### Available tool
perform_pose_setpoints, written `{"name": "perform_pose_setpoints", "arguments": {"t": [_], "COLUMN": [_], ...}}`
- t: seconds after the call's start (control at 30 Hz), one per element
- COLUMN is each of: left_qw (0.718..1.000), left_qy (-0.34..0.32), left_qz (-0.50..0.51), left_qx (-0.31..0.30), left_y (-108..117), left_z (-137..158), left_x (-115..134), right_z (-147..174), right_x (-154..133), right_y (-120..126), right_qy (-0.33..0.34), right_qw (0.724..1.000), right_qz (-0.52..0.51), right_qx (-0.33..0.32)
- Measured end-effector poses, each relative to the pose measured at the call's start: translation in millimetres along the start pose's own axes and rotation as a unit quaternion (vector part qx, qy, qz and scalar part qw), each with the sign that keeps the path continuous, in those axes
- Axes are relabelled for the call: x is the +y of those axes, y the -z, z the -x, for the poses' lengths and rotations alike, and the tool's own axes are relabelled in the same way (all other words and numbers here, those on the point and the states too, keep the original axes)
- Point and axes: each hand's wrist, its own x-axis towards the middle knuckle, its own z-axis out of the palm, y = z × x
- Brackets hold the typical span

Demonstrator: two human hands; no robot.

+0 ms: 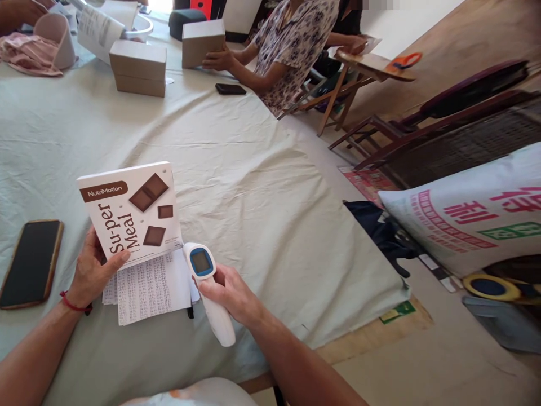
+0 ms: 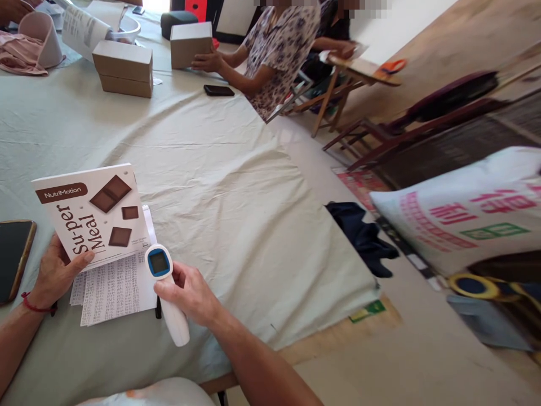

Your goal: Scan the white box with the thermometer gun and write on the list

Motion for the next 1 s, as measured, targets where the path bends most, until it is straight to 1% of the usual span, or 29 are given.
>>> {"name": "perform_pose_setpoints", "arguments": {"t": [0.27, 0.37, 0.47, 0.5, 0.53, 0.57, 0.6, 0.63, 0.7, 0.73, 0.8, 0.87, 0.9, 0.93, 1.0], "left_qw": [1.0, 1.0, 1.0, 1.0, 1.0, 1.0, 1.0, 1.0, 1.0, 1.0, 1.0, 1.0, 1.0, 1.0, 1.0], "left_qy": [-0.001, 0.002, 0.012, 0.014, 0.015, 0.014, 0.014, 0.013, 0.016, 0.018, 0.022, 0.022, 0.02, 0.019, 0.015], "left_qz": [0.001, 0.005, -0.003, -0.007, -0.011, -0.014, -0.016, -0.018, -0.016, -0.012, -0.005, -0.003, -0.002, -0.001, 0.004], "left_qx": [-0.001, -0.007, -0.013, -0.012, -0.011, -0.01, -0.01, -0.01, -0.011, -0.011, -0.013, -0.015, -0.015, -0.015, -0.016], "left_y": [-1, -1, 0, 0, 0, 0, 0, 0, 0, -1, -1, -2, -2, -2, -3], "left_z": [0, 0, 1, 1, 1, 1, 1, 1, 1, 1, 1, 0, 0, 0, 1], "left_x": [3, 5, 6, 6, 6, 6, 5, 5, 4, 4, 5, 7, 8, 9, 11], "right_z": [-3, -6, -10, -11, -13, -15, -17, -19, -24, -26, -29, -30, -29, -28, -25], "right_x": [3, 6, 9, 11, 13, 15, 18, 21, 27, 30, 34, 36, 36, 35, 34], "right_y": [5, 7, 12, 15, 18, 21, 24, 28, 34, 37, 42, 45, 46, 46, 43], "right_qy": [-0.014, -0.008, -0.005, -0.004, 0.002, 0.013, 0.029, 0.046, 0.067, 0.067, 0.052, 0.044, 0.052, 0.071, 0.138], "right_qw": [1.0, 0.999, 0.996, 0.992, 0.983, 0.965, 0.939, 0.904, 0.836, 0.811, 0.781, 0.76, 0.749, 0.735, 0.713], "right_qz": [0.005, 0.014, 0.061, 0.095, 0.141, 0.2, 0.265, 0.332, 0.44, 0.477, 0.526, 0.556, 0.567, 0.576, 0.579], "right_qx": [0.023, 0.033, 0.058, 0.081, 0.119, 0.166, 0.217, 0.264, 0.321, 0.331, 0.333, 0.333, 0.339, 0.35, 0.371]}}
